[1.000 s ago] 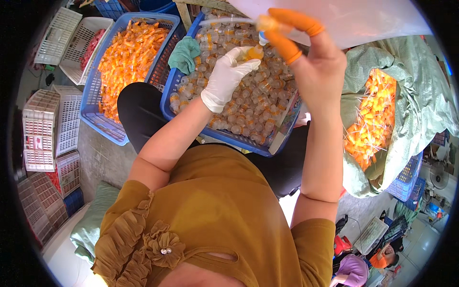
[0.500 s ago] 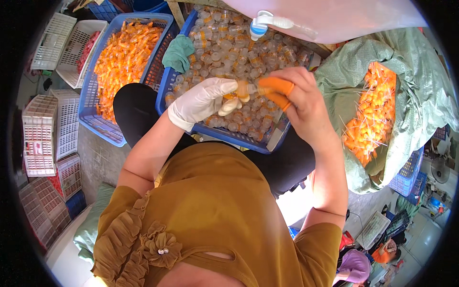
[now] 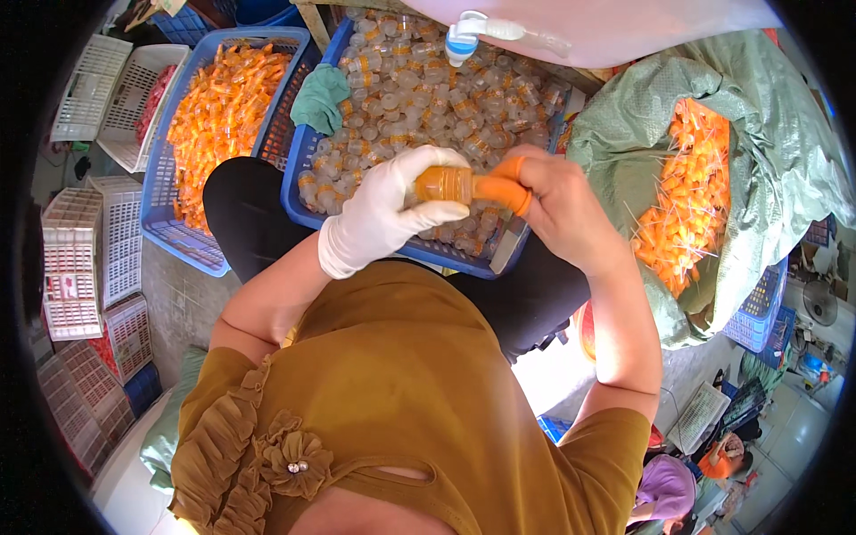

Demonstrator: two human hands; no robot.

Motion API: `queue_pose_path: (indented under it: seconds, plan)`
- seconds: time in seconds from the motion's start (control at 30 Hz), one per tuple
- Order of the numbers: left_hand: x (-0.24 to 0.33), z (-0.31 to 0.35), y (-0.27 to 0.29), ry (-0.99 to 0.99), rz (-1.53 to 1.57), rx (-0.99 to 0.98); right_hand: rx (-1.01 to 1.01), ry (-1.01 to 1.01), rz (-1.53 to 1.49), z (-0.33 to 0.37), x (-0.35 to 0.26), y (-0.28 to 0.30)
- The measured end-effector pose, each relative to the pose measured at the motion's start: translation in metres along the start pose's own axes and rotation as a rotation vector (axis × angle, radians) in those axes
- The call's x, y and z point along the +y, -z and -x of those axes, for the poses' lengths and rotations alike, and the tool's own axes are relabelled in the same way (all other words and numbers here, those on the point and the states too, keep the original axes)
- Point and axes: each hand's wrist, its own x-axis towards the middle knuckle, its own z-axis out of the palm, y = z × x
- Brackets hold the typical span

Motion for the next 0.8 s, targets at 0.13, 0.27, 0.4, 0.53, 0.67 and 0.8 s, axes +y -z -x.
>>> queue_pose_path:
  seconds: [0.13,0.27,0.4,0.53,0.67,0.8]
  plan:
    - [-0.009,0.003,-0.002,-0.642,-0.799,0.278,-0.036,-0.262,-0.902,0.015,0.025,-0.021]
    - [-0.029,0.008,0.001,-0.744,-0.974,0.401,-0.043,-0.326,-1.097,0.02,0.025,-0.037]
    - [-0.017,0.017,0.051,-0.522,-0.893,0.485,0.116,-0.351,-0.502,0.023,0.015,-0.003]
    - [-0.019,0.025,0.123,-0.303,-0.856,1.105,0.342,-0.419,-0.049,0.076,0.045,0.058]
    - [-0.026,0.027,0.117,-0.159,-0.65,0.796,0.265,-0.783,0.852,0.121,0.069,0.09]
    - [-0.089,0.027,0.068,0.108,-0.79,-0.292,0.216,-0.762,0.957,0.149,0.09,0.091]
